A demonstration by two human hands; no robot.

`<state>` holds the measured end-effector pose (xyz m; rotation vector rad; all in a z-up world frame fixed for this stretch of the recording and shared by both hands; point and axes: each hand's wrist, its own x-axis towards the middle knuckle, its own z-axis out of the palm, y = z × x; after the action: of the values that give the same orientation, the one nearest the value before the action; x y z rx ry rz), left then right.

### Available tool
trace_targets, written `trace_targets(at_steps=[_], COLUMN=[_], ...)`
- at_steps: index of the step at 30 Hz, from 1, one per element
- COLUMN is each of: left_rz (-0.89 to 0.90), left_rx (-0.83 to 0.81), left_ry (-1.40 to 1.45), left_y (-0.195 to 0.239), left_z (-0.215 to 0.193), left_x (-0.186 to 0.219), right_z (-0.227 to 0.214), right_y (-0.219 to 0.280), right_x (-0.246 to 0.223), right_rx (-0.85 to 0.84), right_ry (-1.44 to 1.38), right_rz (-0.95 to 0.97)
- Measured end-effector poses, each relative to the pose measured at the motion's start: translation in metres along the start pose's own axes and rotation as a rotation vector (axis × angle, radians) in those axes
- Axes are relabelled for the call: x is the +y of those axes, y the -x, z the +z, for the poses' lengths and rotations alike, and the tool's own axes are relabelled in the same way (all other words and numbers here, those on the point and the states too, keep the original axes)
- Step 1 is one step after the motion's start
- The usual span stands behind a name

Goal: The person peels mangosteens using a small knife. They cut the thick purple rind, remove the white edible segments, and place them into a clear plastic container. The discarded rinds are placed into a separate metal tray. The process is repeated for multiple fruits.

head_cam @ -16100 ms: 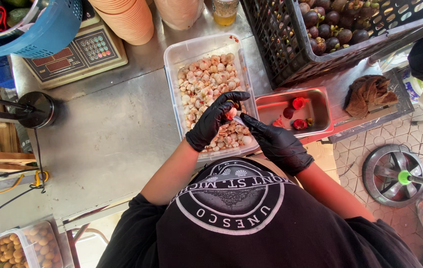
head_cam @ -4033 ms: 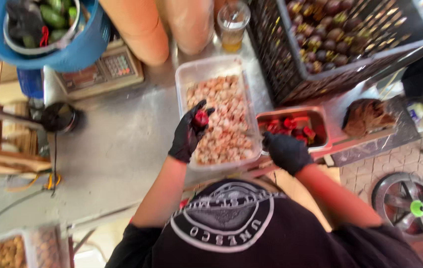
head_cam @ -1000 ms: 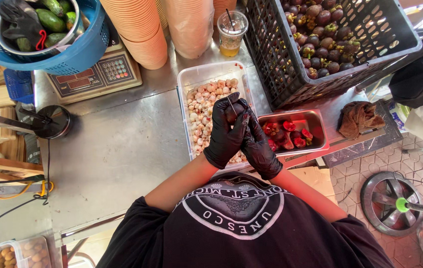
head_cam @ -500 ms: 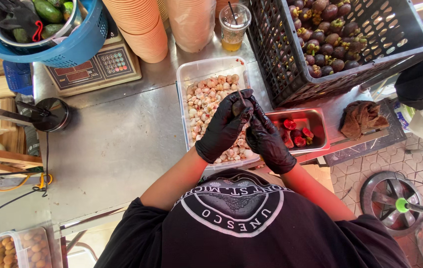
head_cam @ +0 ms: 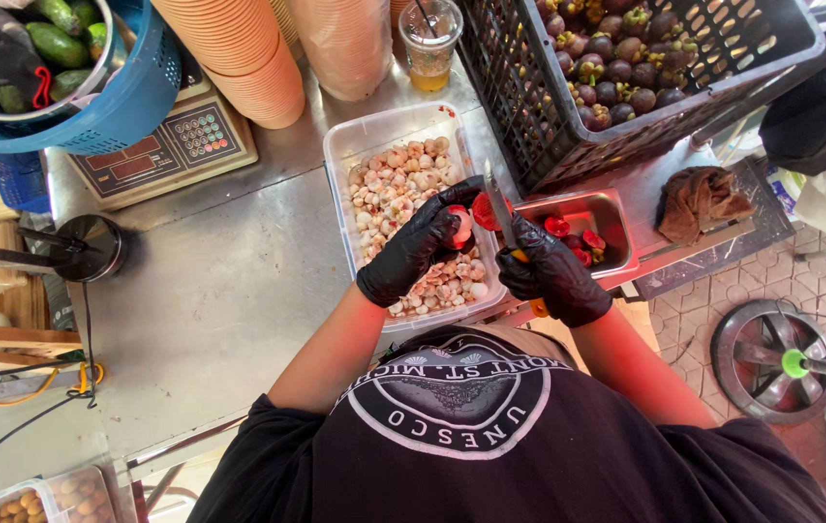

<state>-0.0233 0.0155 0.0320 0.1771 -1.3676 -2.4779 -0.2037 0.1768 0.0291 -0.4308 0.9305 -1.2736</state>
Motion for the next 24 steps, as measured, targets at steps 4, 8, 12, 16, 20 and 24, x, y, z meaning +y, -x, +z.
trace_targets(at_steps=[4,8,12,16,20,24], left_rz=[0.018,0.052,0.107,0.192,0.233,0.262], left_rx=[0.016,0.018,0.215,0.294,0.308,0.304], left_ry=[0.272,0.339,0.4,0.275,0.264,0.241], left_y=[0.001,0.003,-0.004,-0.009,-0.008,-0.001], left_z=[0.001,-0.012,-0.027,-0.033,-0.033,-0.036], left_x=[0.0,-0.002,-0.02,-0.037,-0.044,-0.041], right_z=[-0.051,-0.097,-0.083,-0.008,0.046,0.068], right_y=[0.011,0.014,0.025,0.037,0.036,0.036], right_x=[0.019,0.024,0.031,0.037,0.014,0.001], right_rx=[0.012,0.096,0.434,0.305,0.16,0.192], right_ry=[-0.047,0.887,0.832,1.225,1.318,1.369], right_rz=[0.005,-0.579,-0.47,-0.489,-0.573,-0.409])
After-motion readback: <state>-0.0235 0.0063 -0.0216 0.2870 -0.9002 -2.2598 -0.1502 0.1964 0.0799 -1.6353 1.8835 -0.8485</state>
